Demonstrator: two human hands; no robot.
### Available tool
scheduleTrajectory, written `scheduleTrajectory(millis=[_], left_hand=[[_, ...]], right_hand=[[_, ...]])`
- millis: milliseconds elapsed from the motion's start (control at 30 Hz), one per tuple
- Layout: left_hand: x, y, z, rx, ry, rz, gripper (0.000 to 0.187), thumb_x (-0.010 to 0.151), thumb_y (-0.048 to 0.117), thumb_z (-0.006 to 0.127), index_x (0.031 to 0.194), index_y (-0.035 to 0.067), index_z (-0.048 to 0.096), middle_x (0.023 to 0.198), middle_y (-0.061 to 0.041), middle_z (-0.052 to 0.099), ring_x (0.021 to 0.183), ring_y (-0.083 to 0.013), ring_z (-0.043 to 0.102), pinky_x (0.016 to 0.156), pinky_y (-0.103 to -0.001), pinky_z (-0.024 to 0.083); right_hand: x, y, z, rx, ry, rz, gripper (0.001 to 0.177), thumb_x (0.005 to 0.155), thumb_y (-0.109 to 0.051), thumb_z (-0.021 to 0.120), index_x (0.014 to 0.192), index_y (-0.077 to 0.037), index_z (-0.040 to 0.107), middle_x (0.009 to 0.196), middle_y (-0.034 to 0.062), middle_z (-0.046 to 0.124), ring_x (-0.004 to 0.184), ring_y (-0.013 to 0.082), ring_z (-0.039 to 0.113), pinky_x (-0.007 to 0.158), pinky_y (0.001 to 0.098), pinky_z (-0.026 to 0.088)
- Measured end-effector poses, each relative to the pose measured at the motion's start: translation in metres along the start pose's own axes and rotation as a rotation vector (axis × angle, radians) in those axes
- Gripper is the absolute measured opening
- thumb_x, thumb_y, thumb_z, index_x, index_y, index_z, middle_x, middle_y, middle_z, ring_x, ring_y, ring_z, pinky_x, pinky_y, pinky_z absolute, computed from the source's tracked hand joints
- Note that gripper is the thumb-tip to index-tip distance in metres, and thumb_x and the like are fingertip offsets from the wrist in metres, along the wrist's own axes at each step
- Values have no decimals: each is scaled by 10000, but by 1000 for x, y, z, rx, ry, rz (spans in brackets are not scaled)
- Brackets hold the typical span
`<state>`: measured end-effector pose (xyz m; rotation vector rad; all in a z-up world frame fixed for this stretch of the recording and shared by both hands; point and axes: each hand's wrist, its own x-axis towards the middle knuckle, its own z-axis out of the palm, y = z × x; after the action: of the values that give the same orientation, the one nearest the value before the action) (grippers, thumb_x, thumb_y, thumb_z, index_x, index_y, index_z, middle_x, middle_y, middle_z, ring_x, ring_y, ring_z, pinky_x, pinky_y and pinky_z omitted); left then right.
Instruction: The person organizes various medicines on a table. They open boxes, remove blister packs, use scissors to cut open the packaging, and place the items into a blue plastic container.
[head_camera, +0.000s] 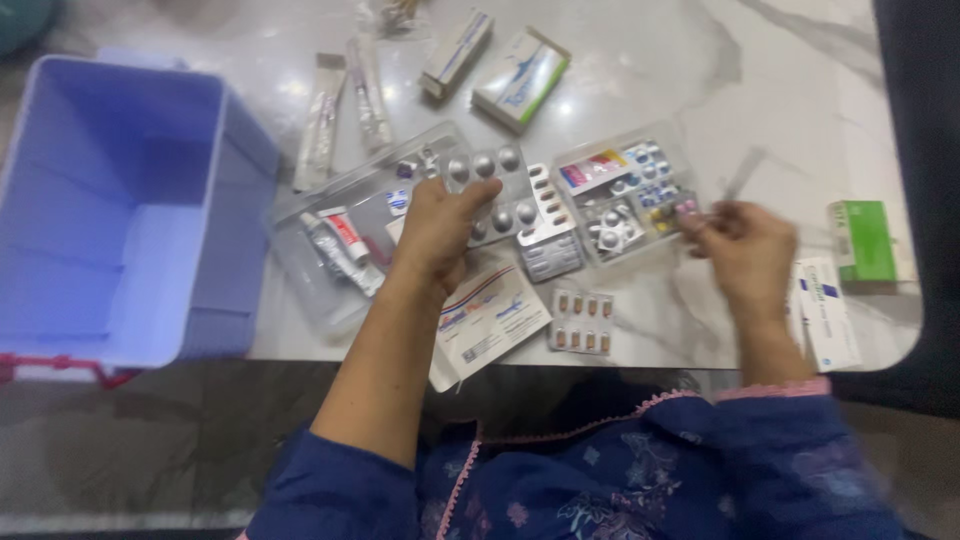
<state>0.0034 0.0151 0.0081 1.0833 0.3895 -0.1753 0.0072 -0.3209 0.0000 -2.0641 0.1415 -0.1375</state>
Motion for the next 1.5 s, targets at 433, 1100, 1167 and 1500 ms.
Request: scheduleTrajectory(millis=[433, 1100, 1167, 1500], left_hand=[[-22, 23, -30, 183, -24, 40, 242, 796, 2, 681, 1035, -8, 714, 846, -67, 732, 685, -132, 680, 620, -289, 559], [-49, 61, -68, 388, 35, 113, 232, 852, 102, 659, 1065, 35, 720, 864, -35, 707, 696, -99, 616, 587, -275, 490], [-48, 62, -68, 373, 41, 101, 198, 876, 127, 655, 1025, 25, 737, 803, -26, 676, 637, -95, 578, 533, -280, 451], [-63, 67, -75, 501, -14, 262, 220, 884, 185, 629, 981, 11, 723, 732, -24, 670, 596, -98, 575, 508, -300, 473]], right_hand=[[53, 24, -32, -36, 222, 65, 278, 979, 69, 662, 1153, 264, 568, 938, 287, 714, 744, 262, 759, 626, 302, 641], [19, -32, 15, -534, -140, -363, 672, 776, -309, 864, 1358, -62, 639, 1266, 188, 680, 1123, 323, 668, 942, 429, 538], [-19, -74, 63, -649, -567, -554, 958, 605, -295, 961, 1435, -103, 522, 1518, 174, 494, 1378, 326, 445, 1117, 465, 380], [-75, -118, 122, -653, -878, -725, 1141, 503, -157, 920, 1491, -4, 370, 1467, 202, 434, 1353, 378, 425, 1127, 464, 365]])
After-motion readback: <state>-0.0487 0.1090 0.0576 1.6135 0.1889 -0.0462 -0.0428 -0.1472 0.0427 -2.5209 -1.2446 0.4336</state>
